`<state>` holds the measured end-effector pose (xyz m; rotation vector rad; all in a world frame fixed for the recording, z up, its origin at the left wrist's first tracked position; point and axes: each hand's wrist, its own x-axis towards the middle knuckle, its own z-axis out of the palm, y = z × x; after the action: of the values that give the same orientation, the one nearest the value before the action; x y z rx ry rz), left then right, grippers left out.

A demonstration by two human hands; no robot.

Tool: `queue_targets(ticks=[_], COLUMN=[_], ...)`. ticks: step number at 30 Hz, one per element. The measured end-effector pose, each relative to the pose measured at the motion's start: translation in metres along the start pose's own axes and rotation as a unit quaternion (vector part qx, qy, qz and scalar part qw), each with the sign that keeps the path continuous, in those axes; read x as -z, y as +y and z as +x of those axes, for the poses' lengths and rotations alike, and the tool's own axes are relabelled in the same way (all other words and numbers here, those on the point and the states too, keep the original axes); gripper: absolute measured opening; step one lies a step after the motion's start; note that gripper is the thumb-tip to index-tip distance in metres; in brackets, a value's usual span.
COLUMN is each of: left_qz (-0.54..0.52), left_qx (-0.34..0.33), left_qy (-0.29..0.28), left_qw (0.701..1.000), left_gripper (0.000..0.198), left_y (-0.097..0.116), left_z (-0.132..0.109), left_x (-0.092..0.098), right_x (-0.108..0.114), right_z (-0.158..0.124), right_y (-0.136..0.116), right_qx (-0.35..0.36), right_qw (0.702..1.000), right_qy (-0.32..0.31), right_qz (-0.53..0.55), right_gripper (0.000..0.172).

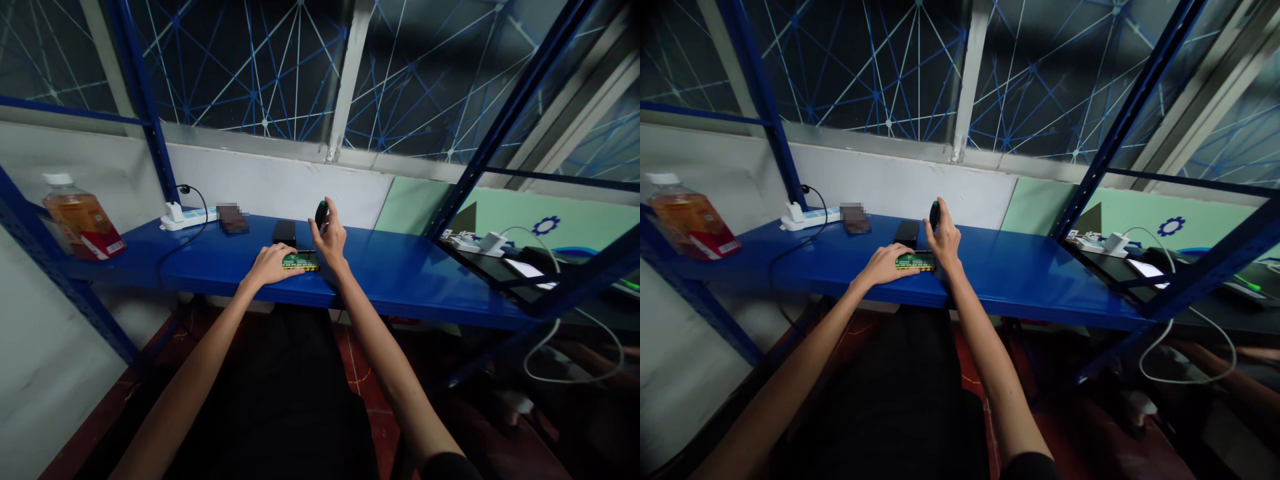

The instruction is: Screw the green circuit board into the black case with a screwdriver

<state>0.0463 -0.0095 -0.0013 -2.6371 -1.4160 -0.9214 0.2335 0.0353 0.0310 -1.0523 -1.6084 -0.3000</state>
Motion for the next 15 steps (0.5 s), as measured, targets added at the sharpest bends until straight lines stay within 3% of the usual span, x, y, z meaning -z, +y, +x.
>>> queue_targets(ticks=[8,11,15], left_qz=[-0.013,0.017,0.024], left_qx=[0.000,0.039,0.130], left_qy=[0.031,0.085,0.190], left_qw=[0.999,0.995,0.973], left_gripper=[0.059,0.060,0.055], left_y=[0.001,0.004,0.005], left_z=[-0.001,-0.003,-0.005], left_x=[0.006,0.009,0.010], right_x=[0.002,0.003,0.002], right_z=[0.004,0.006,0.006], right_y=[0.005,0.010,0.012], right_qx=[-0.072,-0.063,-0.081], right_qw=[0.994,0.991,0.990], right_qy=[0.079,0.120,0.105], right_qz=[0.018,0.022,0.046], right_gripper=[0.070,0.071,0.069])
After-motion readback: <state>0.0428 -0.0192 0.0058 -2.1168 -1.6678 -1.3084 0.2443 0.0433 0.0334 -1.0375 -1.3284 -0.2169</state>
